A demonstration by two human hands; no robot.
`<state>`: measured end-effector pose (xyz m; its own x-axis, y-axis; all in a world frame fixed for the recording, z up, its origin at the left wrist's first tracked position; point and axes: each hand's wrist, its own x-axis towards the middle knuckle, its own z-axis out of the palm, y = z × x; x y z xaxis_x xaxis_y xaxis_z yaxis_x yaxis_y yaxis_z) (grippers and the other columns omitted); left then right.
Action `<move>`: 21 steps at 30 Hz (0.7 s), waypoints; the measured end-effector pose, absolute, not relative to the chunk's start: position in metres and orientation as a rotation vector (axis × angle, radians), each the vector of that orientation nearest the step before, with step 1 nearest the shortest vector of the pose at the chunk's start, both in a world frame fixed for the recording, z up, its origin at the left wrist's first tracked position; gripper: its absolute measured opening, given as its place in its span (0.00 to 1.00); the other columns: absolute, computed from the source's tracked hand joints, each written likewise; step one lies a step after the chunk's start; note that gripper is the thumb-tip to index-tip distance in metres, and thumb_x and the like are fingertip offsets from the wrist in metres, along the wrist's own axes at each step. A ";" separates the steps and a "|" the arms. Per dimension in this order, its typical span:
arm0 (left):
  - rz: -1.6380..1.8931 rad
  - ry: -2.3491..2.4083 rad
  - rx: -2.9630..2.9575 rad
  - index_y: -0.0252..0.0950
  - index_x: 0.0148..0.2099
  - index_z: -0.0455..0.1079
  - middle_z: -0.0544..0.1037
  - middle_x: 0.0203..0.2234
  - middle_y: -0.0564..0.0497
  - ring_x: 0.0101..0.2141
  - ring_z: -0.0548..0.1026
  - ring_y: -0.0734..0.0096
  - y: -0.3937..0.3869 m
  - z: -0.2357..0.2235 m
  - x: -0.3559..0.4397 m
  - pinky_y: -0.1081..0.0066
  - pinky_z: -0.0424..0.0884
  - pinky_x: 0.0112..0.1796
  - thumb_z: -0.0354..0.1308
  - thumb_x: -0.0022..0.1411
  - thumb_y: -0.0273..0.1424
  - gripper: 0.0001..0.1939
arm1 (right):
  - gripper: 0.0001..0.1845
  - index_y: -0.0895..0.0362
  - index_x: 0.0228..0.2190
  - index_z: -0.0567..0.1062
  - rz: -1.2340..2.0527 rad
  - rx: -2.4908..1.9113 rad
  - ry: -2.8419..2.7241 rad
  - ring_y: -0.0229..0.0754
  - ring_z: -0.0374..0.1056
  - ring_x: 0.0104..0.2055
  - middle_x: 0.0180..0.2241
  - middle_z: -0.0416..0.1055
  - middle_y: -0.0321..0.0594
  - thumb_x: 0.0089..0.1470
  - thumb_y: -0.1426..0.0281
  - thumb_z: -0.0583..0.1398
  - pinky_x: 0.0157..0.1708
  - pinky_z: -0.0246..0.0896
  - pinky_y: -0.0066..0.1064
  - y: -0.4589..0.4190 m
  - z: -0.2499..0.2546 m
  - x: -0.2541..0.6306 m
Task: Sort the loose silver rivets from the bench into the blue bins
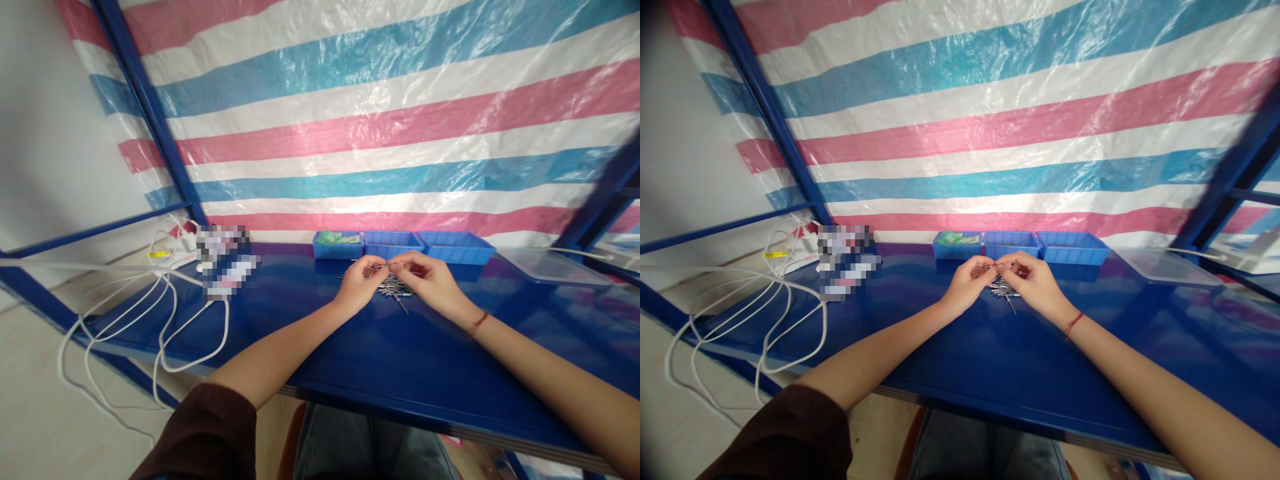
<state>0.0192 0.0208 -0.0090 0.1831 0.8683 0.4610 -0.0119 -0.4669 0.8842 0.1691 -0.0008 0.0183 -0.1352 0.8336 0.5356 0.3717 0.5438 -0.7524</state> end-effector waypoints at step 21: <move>0.739 0.985 2.716 0.45 0.45 0.72 0.71 0.45 0.48 0.47 0.65 0.57 0.000 -0.006 0.012 0.56 0.61 0.47 0.55 0.56 0.45 0.18 | 0.18 0.59 0.33 0.77 -0.266 -1.814 -1.418 0.52 0.69 0.33 0.31 0.75 0.52 0.53 0.61 0.52 0.31 0.55 0.38 0.071 0.009 0.283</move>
<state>0.0116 0.0004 -0.0058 0.6613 0.6372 0.3959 0.5582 -0.7705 0.3078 0.2833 0.0712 0.0085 0.3494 0.7197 0.5999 0.8882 -0.0505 -0.4568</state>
